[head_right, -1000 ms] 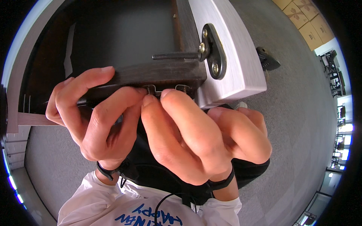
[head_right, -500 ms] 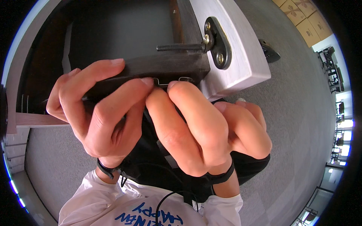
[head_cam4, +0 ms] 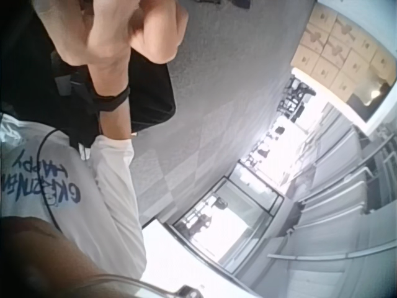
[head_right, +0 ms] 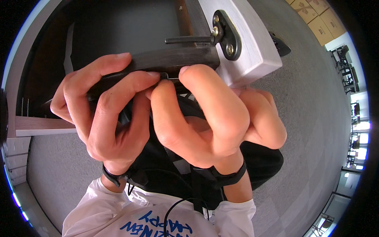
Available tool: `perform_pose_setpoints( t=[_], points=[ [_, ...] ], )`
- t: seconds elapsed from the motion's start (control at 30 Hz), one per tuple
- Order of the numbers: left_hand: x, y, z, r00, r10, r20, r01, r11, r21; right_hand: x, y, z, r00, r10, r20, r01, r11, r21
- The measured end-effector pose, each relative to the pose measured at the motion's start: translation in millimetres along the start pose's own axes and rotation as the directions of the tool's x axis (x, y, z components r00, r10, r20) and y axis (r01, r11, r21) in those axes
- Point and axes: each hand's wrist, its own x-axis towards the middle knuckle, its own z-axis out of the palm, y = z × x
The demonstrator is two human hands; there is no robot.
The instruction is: The person uses a screwdriver to remove screws from a drawer's metal slide mechanism and then reinserts the screws by hand. The drawer is held in place while the person works on the side rails.
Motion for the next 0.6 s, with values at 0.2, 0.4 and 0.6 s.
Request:
perform_pose_setpoints(
  t=[0.2,0.4,0.6],
  points=[
    [-1.1,-3.6,0.5,0.999,-0.040,-0.006,0.039,0.998,-0.045,3.6,-1.2,0.7,0.998,-0.057,-0.038,0.058,0.998,0.009],
    [-0.9,-3.7,-3.6,1.000,-0.011,-0.010,0.011,1.000,0.004,7.0,1.9,1.1,0.990,-0.125,-0.072,0.124,0.992,-0.020],
    [-0.8,0.3,-5.6,0.999,-0.034,0.028,0.034,0.999,0.014,9.4,-2.9,2.2,0.988,-0.100,-0.116,0.095,0.994,-0.049]
  ],
)
